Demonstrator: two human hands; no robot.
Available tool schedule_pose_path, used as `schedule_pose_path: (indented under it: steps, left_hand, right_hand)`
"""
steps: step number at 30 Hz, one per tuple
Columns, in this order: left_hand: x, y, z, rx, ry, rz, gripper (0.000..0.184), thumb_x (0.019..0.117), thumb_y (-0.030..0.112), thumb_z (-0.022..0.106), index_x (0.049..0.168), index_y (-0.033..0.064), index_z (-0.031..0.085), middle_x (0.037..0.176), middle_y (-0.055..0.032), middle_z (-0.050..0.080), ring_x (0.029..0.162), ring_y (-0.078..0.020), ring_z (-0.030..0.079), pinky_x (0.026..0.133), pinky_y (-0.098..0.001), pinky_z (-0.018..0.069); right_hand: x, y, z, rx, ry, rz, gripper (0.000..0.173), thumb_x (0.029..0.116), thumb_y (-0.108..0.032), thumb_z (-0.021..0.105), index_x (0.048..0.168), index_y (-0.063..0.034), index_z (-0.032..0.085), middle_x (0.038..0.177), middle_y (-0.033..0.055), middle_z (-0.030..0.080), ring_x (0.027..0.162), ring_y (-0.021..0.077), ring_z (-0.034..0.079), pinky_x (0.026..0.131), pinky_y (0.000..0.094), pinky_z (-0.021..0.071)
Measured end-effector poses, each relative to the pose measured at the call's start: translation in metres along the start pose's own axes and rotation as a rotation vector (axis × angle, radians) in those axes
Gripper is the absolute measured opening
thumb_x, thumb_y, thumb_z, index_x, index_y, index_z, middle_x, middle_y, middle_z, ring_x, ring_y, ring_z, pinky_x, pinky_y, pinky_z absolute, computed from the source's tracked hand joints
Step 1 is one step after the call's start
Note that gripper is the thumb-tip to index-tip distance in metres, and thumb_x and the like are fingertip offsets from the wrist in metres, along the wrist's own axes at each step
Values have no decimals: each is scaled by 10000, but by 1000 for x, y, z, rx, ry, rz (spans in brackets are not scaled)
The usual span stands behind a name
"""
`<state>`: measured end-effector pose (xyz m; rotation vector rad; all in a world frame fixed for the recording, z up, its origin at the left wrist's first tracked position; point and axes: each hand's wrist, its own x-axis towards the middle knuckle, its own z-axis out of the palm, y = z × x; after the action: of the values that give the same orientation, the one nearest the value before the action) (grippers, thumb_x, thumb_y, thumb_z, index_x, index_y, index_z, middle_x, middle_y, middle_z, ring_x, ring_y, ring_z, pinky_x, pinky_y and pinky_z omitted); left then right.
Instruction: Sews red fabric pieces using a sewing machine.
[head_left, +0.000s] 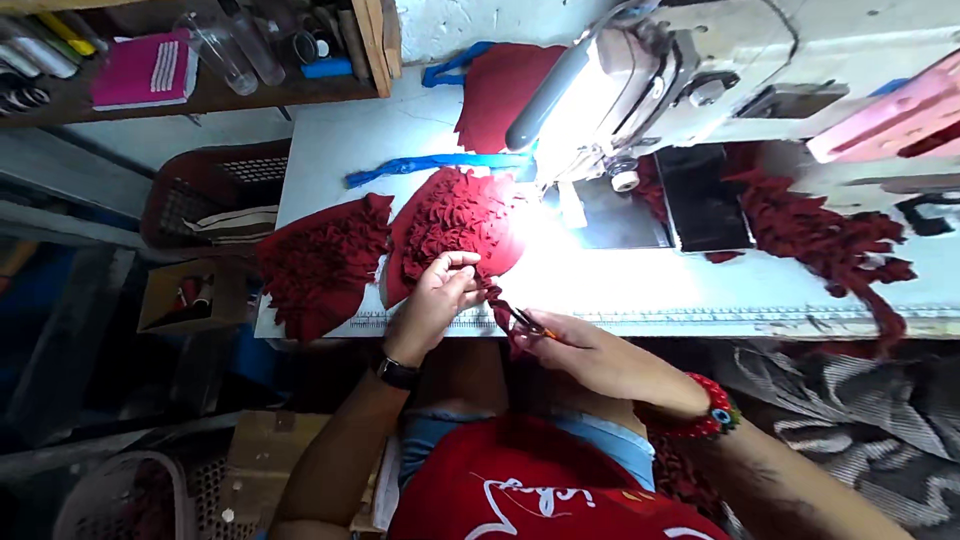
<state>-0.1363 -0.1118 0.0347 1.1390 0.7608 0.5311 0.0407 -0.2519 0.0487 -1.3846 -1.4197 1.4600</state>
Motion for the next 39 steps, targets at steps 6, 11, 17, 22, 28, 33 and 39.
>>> schedule_pose_path:
  steps: [6,11,17,22,28,33,39]
  left_hand:
    - [-11,-11,7,-140,62,46,245,1013,-13,554,1255,24,554,1027,-98,704,872,-171,720,834,-344,610]
    - [-14,-9,2,-45,43,75,288,975,-59,572,1250,22,598,1017,-79,694,853,-148,703,813,-326,608]
    - [-15,-10,-3,57,-39,145,360,945,-87,556,1284,15,624,1155,-87,682,894,-144,696,809,-312,602]
    - [-15,-10,-5,100,-94,160,365,919,-112,590,1260,9,642,1144,-82,695,857,-115,690,770,-278,597]
    - [-11,-12,-11,108,-178,164,356,904,-129,597,1229,3,653,1125,-88,700,888,-125,687,792,-294,596]
    - [-10,-10,-14,110,-216,154,365,905,-135,597,1241,-4,650,1145,-91,699,882,-123,691,786,-287,600]
    - [-10,-8,-15,93,-244,133,434,898,-155,586,1302,-2,625,1211,-103,681,879,-127,694,780,-289,603]
  right_hand:
    - [3,17,4,235,-188,72,230,1099,-328,440,990,-192,591,632,-114,456,479,-27,388,434,146,330]
    - [-1,17,-3,50,5,45,459,1116,-457,276,1097,-171,634,656,-114,435,520,-26,392,479,165,347]
    - [8,2,-12,343,-61,249,334,1119,-376,352,951,-183,567,583,-117,384,433,-38,316,397,123,261]
    - [28,-6,-10,312,-77,313,363,1125,-392,351,921,-168,551,558,-104,356,408,-35,285,378,127,227]
    - [46,-9,-8,114,-17,309,384,1113,-387,417,927,-123,626,597,-80,455,452,-16,369,427,152,305]
    - [49,-1,-8,41,4,172,373,1113,-310,424,879,-119,642,618,-81,497,489,-19,409,459,155,338]
    - [49,-1,-10,32,-6,180,415,1123,-314,398,869,-115,658,598,-72,503,461,-11,400,436,155,327]
